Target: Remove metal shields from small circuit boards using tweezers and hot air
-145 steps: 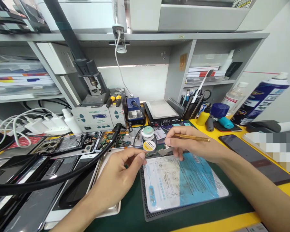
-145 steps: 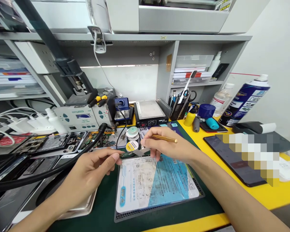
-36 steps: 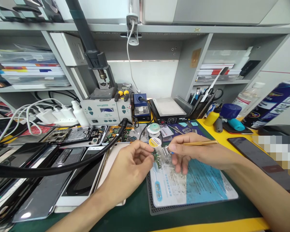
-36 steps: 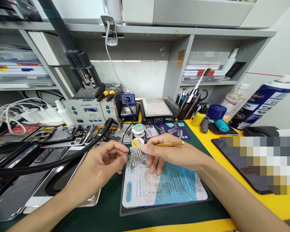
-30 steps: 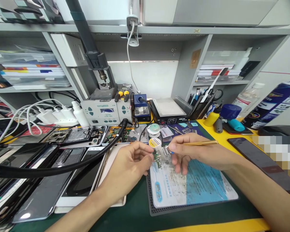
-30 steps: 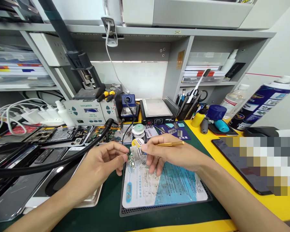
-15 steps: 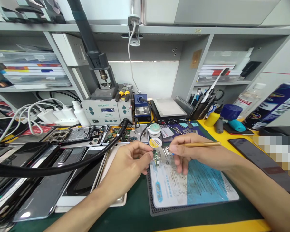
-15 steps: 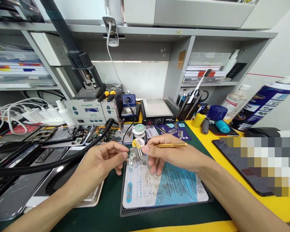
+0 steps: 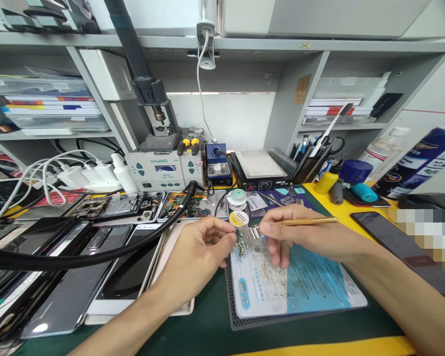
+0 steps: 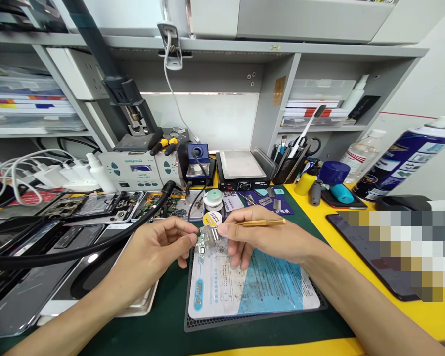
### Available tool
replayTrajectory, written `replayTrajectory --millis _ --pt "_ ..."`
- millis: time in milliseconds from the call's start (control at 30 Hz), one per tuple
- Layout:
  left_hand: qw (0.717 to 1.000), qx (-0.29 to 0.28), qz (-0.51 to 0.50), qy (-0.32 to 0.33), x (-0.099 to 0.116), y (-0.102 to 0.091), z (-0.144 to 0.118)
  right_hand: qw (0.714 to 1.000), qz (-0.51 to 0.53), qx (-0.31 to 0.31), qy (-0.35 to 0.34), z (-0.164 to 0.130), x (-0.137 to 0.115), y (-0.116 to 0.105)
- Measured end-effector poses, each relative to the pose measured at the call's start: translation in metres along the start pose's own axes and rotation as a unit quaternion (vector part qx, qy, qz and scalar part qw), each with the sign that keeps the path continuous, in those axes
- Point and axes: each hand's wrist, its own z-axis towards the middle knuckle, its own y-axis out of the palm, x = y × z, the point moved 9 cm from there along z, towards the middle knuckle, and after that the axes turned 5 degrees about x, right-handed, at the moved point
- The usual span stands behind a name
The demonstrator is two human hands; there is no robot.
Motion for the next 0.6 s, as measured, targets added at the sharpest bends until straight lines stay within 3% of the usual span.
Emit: replayTrajectory --millis 600 --pt "0.999 -0.019 -0.034 -0.022 -0.0042 0.0029 0.0005 1.000 -0.009 0.003 0.010 -0.0017 -0.0012 0.0014"
